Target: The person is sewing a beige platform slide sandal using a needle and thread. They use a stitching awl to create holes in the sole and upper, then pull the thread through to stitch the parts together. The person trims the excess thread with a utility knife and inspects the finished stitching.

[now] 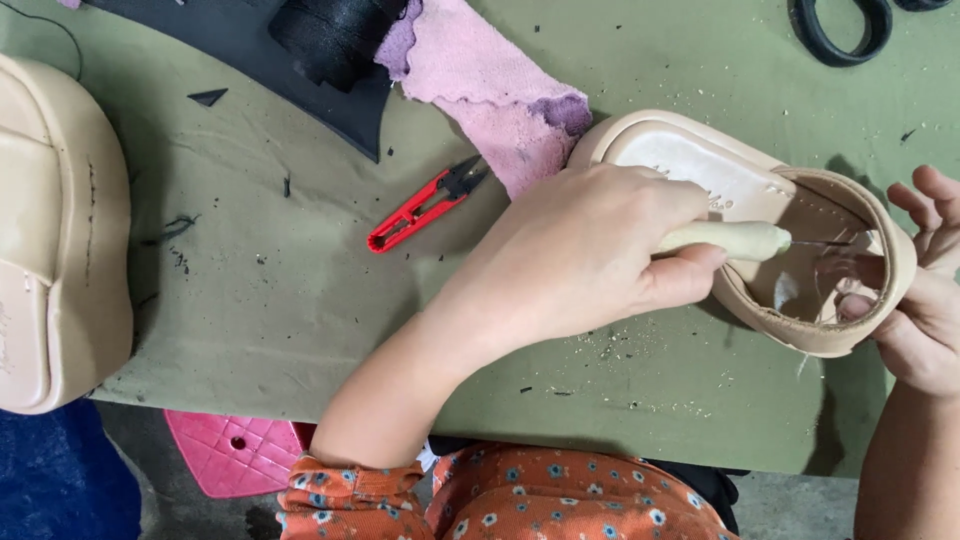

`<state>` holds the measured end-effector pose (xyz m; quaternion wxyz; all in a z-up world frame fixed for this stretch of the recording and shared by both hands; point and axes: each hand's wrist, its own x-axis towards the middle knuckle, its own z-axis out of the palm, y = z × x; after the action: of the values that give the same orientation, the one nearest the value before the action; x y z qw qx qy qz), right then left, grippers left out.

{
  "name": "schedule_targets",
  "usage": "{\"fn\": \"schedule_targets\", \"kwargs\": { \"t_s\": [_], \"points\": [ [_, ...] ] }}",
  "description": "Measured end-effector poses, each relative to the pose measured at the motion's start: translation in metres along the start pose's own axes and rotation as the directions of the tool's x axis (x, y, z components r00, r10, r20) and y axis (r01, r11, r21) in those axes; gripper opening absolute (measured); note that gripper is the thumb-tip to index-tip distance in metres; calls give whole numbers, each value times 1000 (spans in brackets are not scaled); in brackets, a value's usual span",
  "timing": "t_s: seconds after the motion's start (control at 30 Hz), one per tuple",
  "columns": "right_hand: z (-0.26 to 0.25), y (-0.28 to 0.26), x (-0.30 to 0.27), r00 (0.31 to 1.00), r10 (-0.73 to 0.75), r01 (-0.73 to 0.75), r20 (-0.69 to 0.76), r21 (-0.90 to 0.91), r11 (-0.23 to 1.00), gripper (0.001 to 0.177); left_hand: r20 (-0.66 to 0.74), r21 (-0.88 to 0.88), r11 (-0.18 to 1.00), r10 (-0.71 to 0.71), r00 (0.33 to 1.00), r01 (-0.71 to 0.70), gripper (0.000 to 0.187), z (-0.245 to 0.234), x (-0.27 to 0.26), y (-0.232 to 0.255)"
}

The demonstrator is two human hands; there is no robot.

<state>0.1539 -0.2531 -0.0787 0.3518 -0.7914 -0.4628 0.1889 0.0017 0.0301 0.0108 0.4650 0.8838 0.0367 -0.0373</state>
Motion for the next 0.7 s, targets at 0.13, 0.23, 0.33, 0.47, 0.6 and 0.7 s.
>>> {"fn": "schedule_targets", "kwargs": {
  "t_s": [0.13,0.23,0.33,0.47,0.6,0.7],
  "points": [
    [2,4,1,997,-75,75,-5,25,997,28,-91,48,997,60,994,-56,27,-4,-2,-8],
    [7,7,-1,997,-43,60,-70,270,961,32,-15,29,998,60,998,-60,23,-14,-7,-13],
    [9,14,-4,993,-50,82,-108,315,946,28,-43,9,991,133,990,-132,25,-22,-10,-19],
    [10,30,-9,992,35,30,-121,499,866,17,35,-59,998,-1,999,3,17,-41,-11,-19],
    [10,40,-17,963,113,62,-246,604,794,20,-310,-132,990,1,951,-44,13,-71,-39,-36],
    [4,79,-45,936,280,-86,-215,629,773,36,-337,-196,981,-55,940,-13,22,-76,-46,-24]
  ]
}}
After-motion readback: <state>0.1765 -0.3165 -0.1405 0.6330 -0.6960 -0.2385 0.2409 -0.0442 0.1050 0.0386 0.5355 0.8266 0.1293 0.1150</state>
